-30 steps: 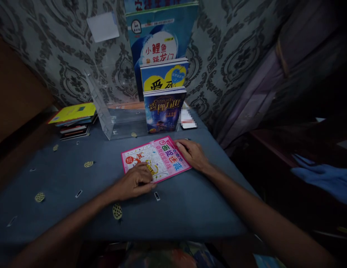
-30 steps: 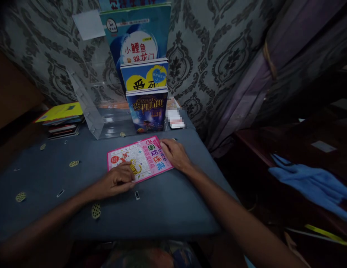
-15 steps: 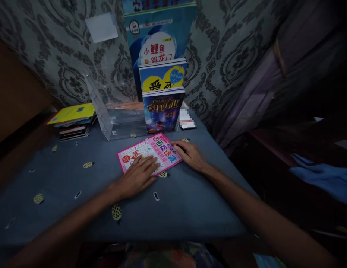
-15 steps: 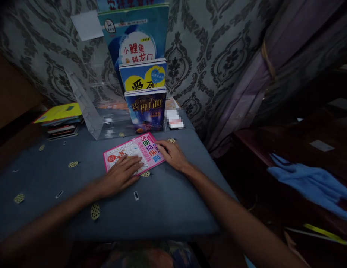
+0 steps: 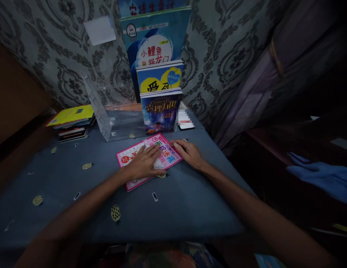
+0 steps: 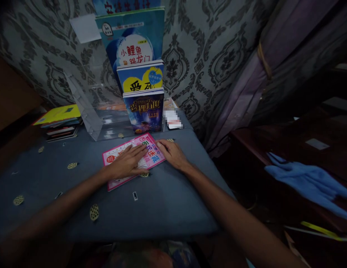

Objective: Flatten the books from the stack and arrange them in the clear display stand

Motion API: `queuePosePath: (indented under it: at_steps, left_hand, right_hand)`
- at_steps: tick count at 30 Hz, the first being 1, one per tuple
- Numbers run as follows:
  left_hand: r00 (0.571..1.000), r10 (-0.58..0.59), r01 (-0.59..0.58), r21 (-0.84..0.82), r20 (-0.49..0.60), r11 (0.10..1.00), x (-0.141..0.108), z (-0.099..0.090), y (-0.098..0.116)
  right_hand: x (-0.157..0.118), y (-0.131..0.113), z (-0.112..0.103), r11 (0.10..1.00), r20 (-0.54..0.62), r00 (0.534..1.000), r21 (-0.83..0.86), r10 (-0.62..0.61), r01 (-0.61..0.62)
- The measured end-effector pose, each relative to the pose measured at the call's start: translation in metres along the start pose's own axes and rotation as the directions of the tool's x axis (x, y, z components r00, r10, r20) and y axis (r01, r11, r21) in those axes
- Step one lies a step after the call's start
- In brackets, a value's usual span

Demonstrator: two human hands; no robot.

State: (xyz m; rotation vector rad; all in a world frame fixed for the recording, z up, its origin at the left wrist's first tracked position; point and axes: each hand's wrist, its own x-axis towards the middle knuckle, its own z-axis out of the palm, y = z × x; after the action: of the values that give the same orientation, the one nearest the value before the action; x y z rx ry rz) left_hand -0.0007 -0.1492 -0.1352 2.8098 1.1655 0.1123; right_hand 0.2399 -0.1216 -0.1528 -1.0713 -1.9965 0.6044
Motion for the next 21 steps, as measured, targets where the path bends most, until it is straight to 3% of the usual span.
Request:
queuePosePath:
  at_steps: [5, 9, 17, 21]
  left_hand:
    - [0.996, -0.078, 0.08, -0.066, 0.031, 0.995, 0.039, 0.0, -0.02]
    - [0.997, -0.073, 0.075, -0.066, 0.02, 0.995, 0.055, 0.002, -0.021]
    - [0.996, 0.08, -0.082, 0.05, 0.033, 0.995, 0.033, 0.002, 0.019]
    - [0.998, 0.057, -0.057, 0.089, 0.003, 0.994, 0.025, 0.004, 0.037]
  right_hand:
    - [0.0, 0.0, -0.002, 0.999, -0.025, 0.999, 0.007, 0.032, -0.032]
    - [0.001, 0.002, -0.002, 0.996, -0.046, 0.995, 0.015, 0.083, -0.083]
    - [0.001, 0.012, 0.003, 0.99, -0.101, 0.988, 0.087, 0.12, -0.112]
    - [0.0, 0.011, 0.003, 0.991, -0.109, 0.988, 0.09, 0.111, -0.102]
